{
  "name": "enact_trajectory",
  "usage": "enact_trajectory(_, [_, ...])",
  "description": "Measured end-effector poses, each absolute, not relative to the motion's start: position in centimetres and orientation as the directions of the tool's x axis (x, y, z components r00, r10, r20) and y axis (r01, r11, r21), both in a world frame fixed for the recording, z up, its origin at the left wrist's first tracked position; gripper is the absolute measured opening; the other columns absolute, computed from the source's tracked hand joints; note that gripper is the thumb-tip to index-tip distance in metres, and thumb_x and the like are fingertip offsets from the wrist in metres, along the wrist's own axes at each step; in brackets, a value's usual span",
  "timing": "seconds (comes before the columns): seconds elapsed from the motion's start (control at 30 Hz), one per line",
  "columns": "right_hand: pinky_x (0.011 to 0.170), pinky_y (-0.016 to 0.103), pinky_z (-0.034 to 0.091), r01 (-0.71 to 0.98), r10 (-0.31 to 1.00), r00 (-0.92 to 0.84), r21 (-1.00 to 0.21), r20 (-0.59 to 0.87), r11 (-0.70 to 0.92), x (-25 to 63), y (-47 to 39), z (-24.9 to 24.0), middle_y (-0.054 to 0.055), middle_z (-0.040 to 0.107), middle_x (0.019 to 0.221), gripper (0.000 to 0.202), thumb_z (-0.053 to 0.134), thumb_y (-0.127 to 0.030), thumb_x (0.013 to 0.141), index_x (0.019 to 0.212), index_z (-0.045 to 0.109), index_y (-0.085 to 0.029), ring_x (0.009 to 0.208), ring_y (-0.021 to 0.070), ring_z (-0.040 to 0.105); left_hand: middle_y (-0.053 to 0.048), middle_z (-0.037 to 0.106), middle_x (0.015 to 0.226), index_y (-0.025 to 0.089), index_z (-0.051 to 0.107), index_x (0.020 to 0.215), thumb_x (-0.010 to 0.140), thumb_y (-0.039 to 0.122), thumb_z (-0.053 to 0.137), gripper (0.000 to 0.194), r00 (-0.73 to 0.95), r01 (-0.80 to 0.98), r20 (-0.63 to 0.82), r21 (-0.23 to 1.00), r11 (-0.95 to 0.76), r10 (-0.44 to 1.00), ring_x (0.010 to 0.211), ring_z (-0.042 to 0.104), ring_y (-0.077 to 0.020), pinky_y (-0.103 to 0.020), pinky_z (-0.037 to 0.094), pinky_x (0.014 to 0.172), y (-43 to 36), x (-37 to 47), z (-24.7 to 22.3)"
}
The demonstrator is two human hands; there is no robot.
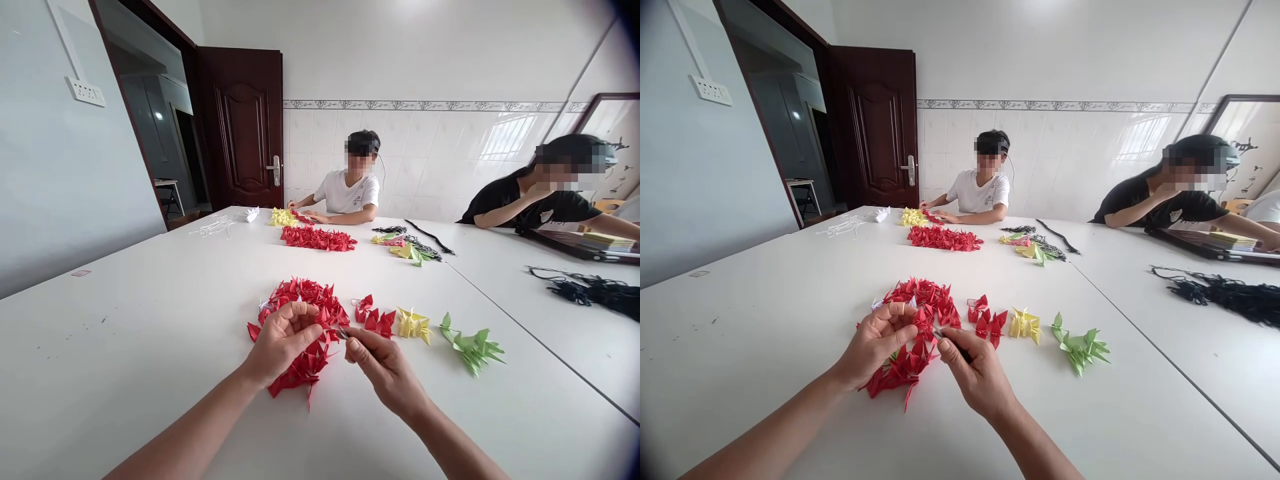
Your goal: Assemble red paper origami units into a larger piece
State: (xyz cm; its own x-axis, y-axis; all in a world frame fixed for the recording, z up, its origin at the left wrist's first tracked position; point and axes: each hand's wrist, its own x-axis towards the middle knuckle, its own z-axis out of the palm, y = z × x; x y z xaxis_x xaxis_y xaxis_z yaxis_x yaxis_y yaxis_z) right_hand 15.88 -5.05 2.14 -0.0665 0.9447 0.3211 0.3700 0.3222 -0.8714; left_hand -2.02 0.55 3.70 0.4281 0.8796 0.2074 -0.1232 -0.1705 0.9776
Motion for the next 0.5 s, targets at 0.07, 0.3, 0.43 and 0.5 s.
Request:
enact_trajectory(0.07, [0.053, 0.023, 0.036, 0.389, 0.949, -0.103, -0.866, 0.298, 0.314, 15.80, -5.09, 2.22, 0.001, 0.049, 0.064, 0.041, 0.039, -0.051, 0.086, 0.075, 0.058, -0.017, 0.060, 0.0123, 0.043, -0.002, 0.059, 0.091, 0.019, 0.058, 0.093, 0.075, 0.028, 0.065, 0.021, 0.446, -0.117, 0.204, 0.979, -0.169, 0.871, 0.090, 0.056, -0.0147, -0.029, 0.047, 0.082, 0.45, -2.01, 3.64])
enact_trajectory(0.3, [0.052, 0.022, 0.033, 0.369, 0.958, -0.140, -0.885, 0.250, 0.285, 15.88, -5.12, 2.63, -0.001, 0.043, 0.061, 0.045, 0.035, -0.053, 0.087, 0.061, 0.044, -0.018, 0.058, 0.0105, 0.039, -0.002, 0.059, 0.088, 0.019, 0.058, 0.092, 0.075, 0.026, 0.065, 0.019, 0.475, -0.103, 0.197, 0.980, -0.168, 0.858, 0.086, 0.056, -0.0140, -0.028, 0.047, 0.079, 0.45, -2.01, 3.35])
enact_trajectory(0.43, [0.051, 0.022, 0.032, 0.345, 0.960, -0.163, -0.898, 0.228, 0.272, 15.99, -5.09, 2.59, -0.002, 0.041, 0.060, 0.045, 0.036, -0.054, 0.086, 0.060, 0.044, -0.018, 0.056, 0.0098, 0.036, -0.002, 0.058, 0.090, 0.019, 0.057, 0.092, 0.076, 0.026, 0.063, 0.018, 0.478, -0.059, 0.193, 0.980, -0.188, 0.857, 0.088, 0.055, -0.0138, -0.027, 0.047, 0.080, 0.44, -1.90, 3.37])
enact_trajectory(0.5, [0.052, 0.022, 0.033, 0.338, 0.958, -0.177, -0.900, 0.227, 0.275, 16.04, -5.12, 2.51, -0.001, 0.042, 0.061, 0.045, 0.037, -0.054, 0.086, 0.062, 0.047, -0.017, 0.057, 0.0101, 0.037, -0.002, 0.057, 0.091, 0.020, 0.056, 0.095, 0.077, 0.026, 0.061, 0.020, 0.456, -0.049, 0.207, 0.977, -0.208, 0.866, 0.090, 0.055, -0.0141, -0.028, 0.048, 0.081, 0.38, -1.90, 3.37])
